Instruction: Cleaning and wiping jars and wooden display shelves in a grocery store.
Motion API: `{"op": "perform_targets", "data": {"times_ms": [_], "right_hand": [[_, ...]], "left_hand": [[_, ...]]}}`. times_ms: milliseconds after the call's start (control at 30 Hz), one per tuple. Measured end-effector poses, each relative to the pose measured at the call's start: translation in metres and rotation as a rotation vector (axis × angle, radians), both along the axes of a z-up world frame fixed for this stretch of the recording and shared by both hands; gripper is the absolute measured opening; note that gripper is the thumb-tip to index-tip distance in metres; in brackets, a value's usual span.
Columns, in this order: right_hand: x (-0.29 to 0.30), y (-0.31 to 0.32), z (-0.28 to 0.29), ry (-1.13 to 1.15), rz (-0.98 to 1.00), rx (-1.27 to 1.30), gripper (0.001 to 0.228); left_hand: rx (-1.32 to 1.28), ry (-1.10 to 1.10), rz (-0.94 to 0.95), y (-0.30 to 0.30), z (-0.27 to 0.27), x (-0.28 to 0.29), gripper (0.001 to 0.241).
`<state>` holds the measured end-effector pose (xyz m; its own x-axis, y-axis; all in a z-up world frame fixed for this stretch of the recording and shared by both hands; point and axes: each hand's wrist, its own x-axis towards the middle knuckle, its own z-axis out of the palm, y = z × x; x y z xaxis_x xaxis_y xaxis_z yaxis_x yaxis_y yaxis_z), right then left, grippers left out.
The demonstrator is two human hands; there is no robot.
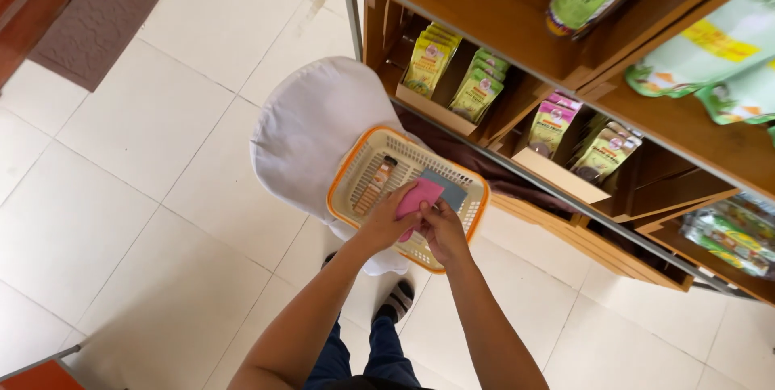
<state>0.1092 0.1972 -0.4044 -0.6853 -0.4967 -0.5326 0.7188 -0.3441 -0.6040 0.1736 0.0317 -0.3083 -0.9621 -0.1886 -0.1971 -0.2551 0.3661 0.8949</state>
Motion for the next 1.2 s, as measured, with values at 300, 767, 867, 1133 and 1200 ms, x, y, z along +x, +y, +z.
{"op": "perform_targets", "data": {"times_ms": [300, 767, 867, 1133, 1200], "right_hand": [[0.021, -0.053, -0.119, -0.225, 0.06, 0.237, 0.051], [0.026, -0.15, -0.36, 0.158, 0.29, 1.11, 0.085], [0.021, -0.166, -0.386, 0.299, 0.265, 1.236, 0.084], [0.017, -0.188, -0.369, 0.204, 0.125, 1.25, 0.074], [0.021, -0.172, -0.398, 0.073, 0.016, 0.97, 0.058]], "left_hand": [[-0.063, -0.041, 0.168, -0.073, -0.118, 0.02, 0.059], [-0.059, -0.064, 0.094, -0.162, -0.205, 0.013, 0.062], [-0.014, -0.116, 0.064, -0.174, -0.205, 0.019, 0.061], [0.014, -0.077, 0.01, -0.197, -0.213, 0.041, 0.06], [-0.01, -0.083, 0.012, -0.2, -0.208, 0.043, 0.061]]}}
